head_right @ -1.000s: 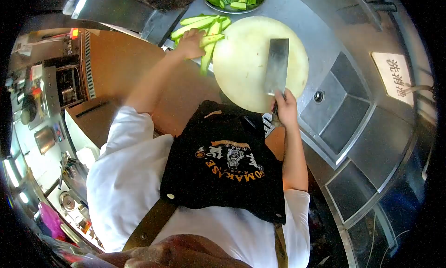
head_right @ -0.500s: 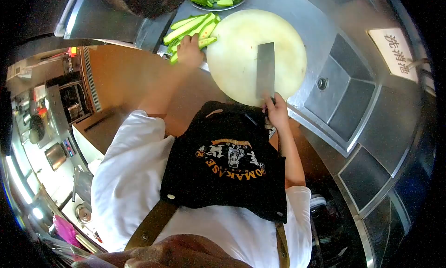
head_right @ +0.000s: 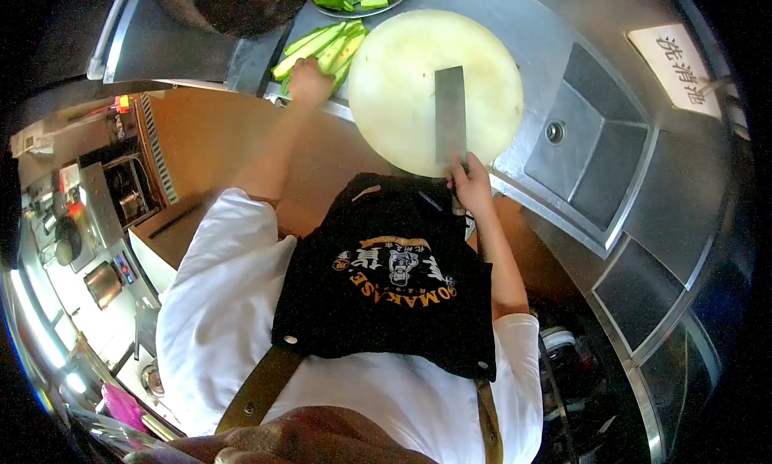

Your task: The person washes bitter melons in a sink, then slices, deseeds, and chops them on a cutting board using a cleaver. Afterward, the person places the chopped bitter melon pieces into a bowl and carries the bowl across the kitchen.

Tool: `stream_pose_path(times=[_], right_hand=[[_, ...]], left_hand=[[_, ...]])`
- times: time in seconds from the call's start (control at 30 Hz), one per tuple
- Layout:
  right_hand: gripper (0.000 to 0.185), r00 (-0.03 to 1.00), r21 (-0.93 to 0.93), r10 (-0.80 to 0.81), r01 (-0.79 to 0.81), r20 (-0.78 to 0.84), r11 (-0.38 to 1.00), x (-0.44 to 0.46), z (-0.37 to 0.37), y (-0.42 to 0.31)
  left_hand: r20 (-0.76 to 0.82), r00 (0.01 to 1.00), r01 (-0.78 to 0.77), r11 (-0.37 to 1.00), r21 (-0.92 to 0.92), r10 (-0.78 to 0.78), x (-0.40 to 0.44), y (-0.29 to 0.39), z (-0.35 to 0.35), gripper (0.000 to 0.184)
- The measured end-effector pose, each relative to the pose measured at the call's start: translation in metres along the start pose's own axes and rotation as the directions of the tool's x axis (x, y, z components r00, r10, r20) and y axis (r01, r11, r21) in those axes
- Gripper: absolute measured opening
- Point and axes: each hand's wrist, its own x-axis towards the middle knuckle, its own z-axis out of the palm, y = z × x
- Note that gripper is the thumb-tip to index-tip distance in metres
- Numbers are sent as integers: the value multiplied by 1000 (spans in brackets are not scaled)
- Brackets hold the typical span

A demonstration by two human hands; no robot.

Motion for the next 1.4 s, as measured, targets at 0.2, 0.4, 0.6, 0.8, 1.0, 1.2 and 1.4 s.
stream_pose_path(times=[0.2, 0.4, 0.6, 0.8, 1.0, 1.2, 1.4], right_hand=[[18, 999, 6, -38, 38, -1, 999, 4, -5, 11], [18, 992, -254, -92, 68, -86, 965, -16, -14, -14], [19, 973, -283, -97, 35, -207, 958, -6, -34, -1], [20, 948, -679, -161, -72, -273, 730, 3, -52, -33], [17, 943, -799, -274, 16, -187, 602, 2, -34, -42], [17, 928, -839, -350, 87, -128, 537, 5, -13, -40], [14, 931, -822, -310, 18, -193, 569, -6, -23, -58]], left_hand=[[72, 990, 126, 990, -65, -121, 4, 9, -15, 43], [-20, 1000, 8, 1000, -17, -9, -15, 7, -60, 34], [267, 891, -223, 866, -447, 367, -47, 75, -52, 51], [264, 771, -527, 813, -248, 580, -58, 146, 18, 64], [243, 746, -646, 762, 42, 620, -67, 151, 20, 102], [182, 794, -601, 794, 91, 580, -77, 166, 23, 106], [98, 774, -630, 777, 11, 626, -79, 134, 12, 116]])
